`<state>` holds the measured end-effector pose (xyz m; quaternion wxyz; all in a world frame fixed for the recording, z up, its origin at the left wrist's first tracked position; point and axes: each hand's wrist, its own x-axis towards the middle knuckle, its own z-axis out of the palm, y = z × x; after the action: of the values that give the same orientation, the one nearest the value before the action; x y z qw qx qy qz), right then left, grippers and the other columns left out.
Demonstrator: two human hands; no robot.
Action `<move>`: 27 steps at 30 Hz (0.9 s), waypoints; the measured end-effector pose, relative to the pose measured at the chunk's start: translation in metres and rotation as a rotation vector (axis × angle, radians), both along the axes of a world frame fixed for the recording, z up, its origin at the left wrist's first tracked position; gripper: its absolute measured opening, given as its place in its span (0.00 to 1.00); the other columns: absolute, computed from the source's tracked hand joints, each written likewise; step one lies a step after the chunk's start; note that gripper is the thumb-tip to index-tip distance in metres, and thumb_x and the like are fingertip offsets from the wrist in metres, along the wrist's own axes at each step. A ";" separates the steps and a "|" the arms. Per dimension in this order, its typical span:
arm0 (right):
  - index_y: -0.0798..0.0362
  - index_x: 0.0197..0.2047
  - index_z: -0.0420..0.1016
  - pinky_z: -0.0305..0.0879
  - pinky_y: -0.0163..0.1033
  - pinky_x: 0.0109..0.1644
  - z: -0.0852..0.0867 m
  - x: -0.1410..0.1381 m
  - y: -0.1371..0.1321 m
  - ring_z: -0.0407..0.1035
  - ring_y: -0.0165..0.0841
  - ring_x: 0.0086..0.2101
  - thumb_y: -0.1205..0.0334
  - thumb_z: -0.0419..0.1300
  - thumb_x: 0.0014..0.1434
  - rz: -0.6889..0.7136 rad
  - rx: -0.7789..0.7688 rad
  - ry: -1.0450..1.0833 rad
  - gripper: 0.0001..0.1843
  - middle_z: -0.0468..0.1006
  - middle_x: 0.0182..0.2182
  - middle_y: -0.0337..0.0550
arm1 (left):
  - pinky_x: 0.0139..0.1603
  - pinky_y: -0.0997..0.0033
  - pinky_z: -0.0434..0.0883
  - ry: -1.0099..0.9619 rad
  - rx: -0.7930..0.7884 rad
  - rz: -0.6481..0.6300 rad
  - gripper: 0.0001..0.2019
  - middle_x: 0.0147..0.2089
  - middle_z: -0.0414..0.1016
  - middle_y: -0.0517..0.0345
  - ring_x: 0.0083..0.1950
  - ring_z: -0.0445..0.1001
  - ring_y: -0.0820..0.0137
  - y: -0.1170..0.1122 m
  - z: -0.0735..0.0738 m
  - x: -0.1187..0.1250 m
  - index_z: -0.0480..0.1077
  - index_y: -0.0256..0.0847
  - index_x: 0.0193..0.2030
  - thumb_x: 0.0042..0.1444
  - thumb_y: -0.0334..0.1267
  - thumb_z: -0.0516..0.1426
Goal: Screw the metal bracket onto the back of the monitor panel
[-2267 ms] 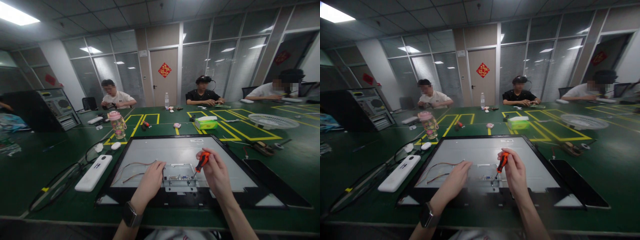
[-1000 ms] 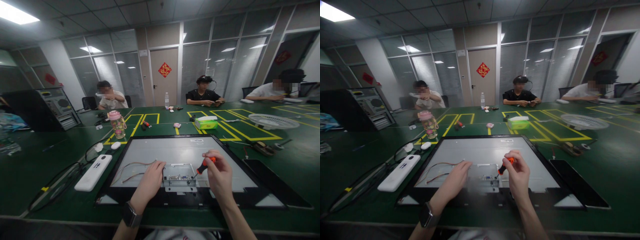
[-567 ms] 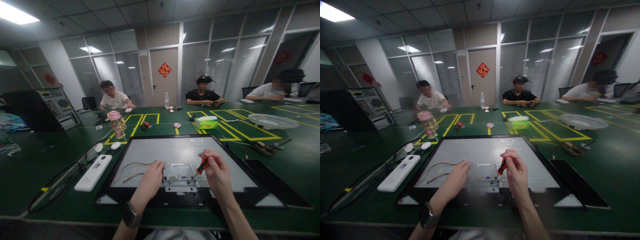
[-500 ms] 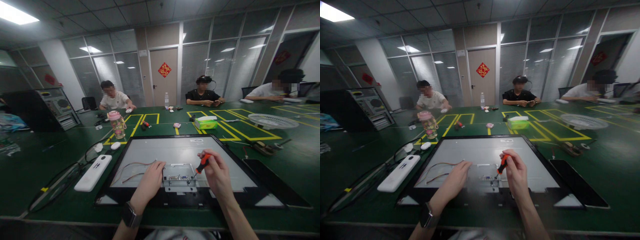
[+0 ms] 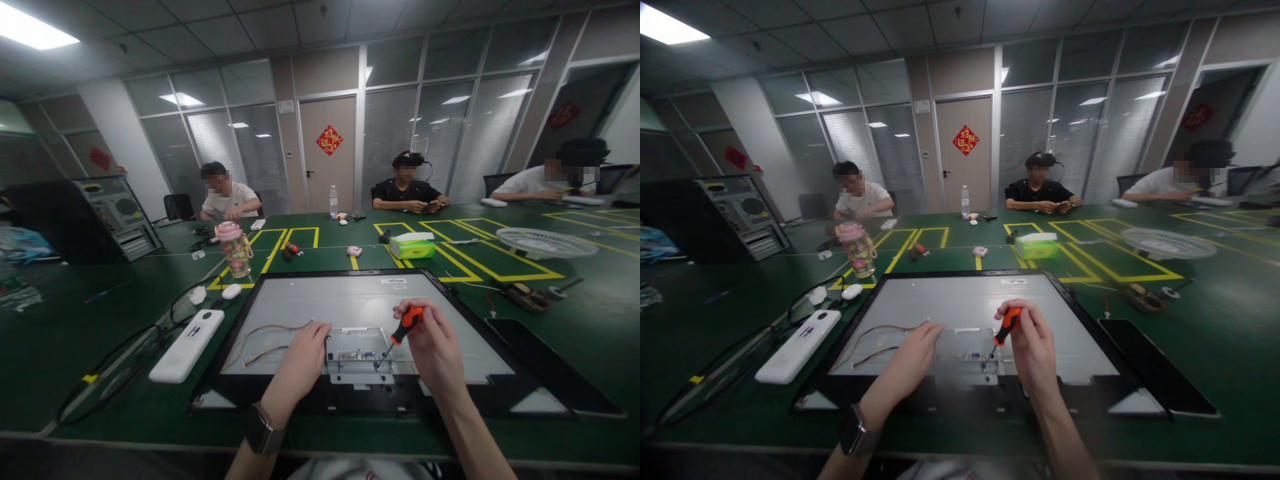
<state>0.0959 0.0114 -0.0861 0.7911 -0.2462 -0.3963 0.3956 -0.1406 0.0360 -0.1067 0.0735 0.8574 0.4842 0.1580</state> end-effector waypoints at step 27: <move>0.45 0.37 0.82 0.68 0.40 0.45 -0.003 0.000 0.000 0.72 0.34 0.39 0.49 0.72 0.53 -0.091 -0.018 -0.065 0.12 0.78 0.35 0.40 | 0.67 0.57 0.64 -0.012 0.005 -0.001 0.23 0.62 0.70 0.44 0.63 0.69 0.60 0.003 -0.004 0.000 0.65 0.35 0.63 0.64 0.24 0.44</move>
<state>0.0960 0.0114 -0.0895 0.7928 -0.2839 -0.4065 0.3545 -0.1404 0.0387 -0.1109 0.0744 0.8570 0.4828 0.1641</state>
